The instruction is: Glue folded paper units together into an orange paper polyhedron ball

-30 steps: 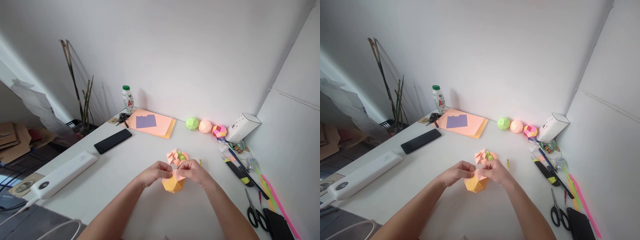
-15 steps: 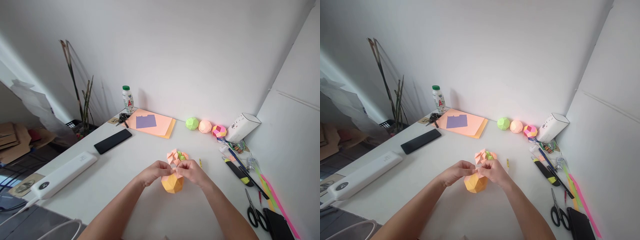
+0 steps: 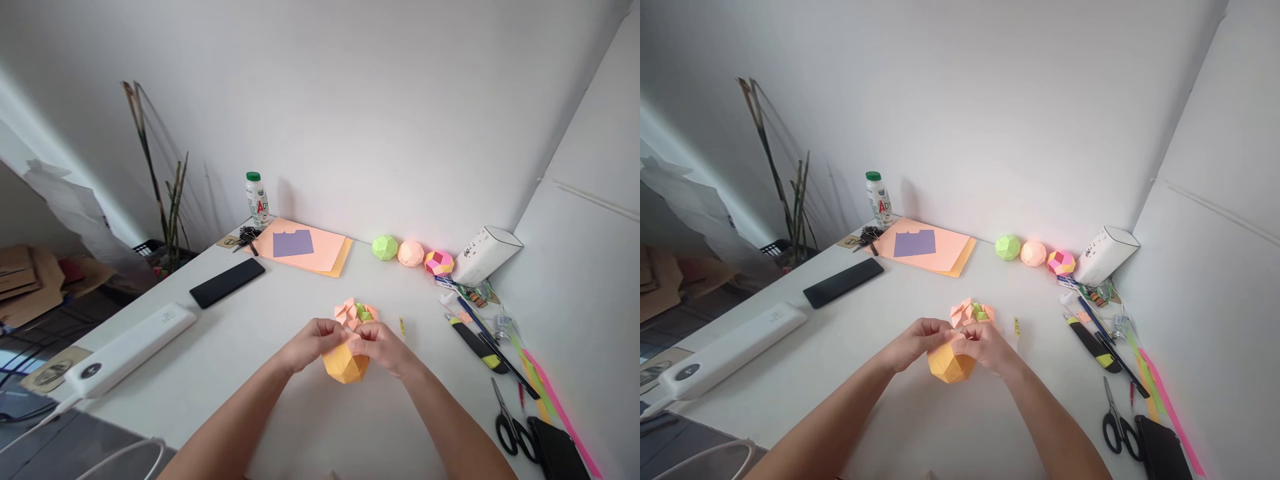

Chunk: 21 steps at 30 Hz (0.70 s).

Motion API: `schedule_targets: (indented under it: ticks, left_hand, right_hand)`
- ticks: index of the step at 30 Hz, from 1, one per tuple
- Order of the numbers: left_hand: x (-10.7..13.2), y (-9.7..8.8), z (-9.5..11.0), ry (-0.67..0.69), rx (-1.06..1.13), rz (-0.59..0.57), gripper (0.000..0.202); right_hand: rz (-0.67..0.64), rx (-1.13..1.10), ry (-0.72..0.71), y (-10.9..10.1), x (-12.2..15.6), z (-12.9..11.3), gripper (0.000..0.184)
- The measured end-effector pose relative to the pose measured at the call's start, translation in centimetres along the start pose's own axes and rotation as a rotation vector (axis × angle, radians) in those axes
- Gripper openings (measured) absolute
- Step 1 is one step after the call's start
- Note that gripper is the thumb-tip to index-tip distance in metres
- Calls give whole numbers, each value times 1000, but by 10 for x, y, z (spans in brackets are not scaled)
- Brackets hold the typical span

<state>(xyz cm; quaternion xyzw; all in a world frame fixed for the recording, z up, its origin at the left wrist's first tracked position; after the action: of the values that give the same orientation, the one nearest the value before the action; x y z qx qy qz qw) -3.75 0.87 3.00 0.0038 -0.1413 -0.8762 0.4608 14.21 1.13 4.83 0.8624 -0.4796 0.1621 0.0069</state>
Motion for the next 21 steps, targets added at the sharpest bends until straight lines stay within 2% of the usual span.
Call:
schedule_targets:
  ticks: [4, 6, 7, 11, 13, 15, 18, 21]
  left_hand:
    - [-1, -1, 1, 74, 58, 183, 40]
    - [-1, 0, 2, 49, 149, 205, 43]
    - [-1, 1, 3, 31, 195, 182, 43]
    - [-1, 11, 8, -49, 320, -59, 46]
    - [-2, 13, 8, -38, 340, -88, 47]
    - [-4, 12, 3, -12, 327, -27, 48]
    - [-6, 7, -5, 13, 261, 125, 51]
    - [-6, 4, -8, 20, 205, 166, 53]
  right_hand:
    - [106, -93, -45, 0, 0, -4, 23]
    - [161, -121, -97, 1, 0, -6, 25]
    - [184, -133, -131, 2, 0, -6, 26]
    - [241, -128, -211, 4, 0, -5, 28]
    - [249, -117, -208, 5, -1, -3, 28]
    - [247, -107, -191, 5, -1, -2, 28]
    - [235, -66, -173, 7, -1, -3, 31]
    - [189, -57, -199, 9, 0, -7, 33]
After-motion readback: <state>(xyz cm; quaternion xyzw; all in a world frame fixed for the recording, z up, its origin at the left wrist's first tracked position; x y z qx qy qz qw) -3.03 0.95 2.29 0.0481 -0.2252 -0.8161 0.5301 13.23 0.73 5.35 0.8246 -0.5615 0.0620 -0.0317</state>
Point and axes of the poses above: each hand's wrist, its own x-axis away from the middle knuckle, its own y-axis out of the palm, z = x × y, the point moved 1 cm from there along -x, towards the middle knuckle, and after that the axes turned 1 degree about -z, right-handed, at the moved point
